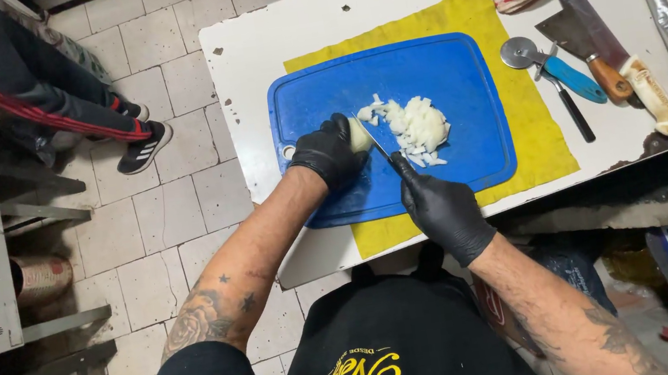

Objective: Chop onions on a cutting board and transfer them to a flat-top grill to cook with meat.

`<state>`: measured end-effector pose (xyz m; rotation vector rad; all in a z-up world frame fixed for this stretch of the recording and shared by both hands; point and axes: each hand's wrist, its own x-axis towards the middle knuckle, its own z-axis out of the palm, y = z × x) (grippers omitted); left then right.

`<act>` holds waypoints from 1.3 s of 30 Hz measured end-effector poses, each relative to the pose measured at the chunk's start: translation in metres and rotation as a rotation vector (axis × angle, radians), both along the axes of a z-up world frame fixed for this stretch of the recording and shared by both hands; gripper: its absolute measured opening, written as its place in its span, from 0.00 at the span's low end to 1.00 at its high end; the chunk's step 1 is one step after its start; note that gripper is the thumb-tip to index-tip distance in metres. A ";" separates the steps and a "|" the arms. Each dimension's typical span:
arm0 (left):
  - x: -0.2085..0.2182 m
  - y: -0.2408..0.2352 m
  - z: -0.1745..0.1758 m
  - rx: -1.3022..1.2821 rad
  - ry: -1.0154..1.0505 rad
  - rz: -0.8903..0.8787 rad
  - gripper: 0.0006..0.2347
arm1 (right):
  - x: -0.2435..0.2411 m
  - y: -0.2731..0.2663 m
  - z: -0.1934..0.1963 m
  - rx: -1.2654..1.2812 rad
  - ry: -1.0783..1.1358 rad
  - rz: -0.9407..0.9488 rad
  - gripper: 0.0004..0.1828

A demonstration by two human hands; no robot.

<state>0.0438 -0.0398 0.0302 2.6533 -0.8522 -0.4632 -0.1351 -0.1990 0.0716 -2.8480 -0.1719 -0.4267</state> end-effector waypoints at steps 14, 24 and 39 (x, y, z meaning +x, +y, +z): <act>0.008 -0.009 -0.001 0.090 0.074 0.021 0.37 | 0.018 0.007 -0.015 -0.129 0.265 -0.015 0.32; 0.005 -0.008 -0.009 0.060 0.053 0.014 0.38 | -0.007 -0.002 0.009 -0.105 0.078 0.022 0.32; 0.009 -0.014 -0.014 0.070 0.081 0.050 0.35 | 0.033 0.013 -0.016 -0.134 0.285 0.021 0.34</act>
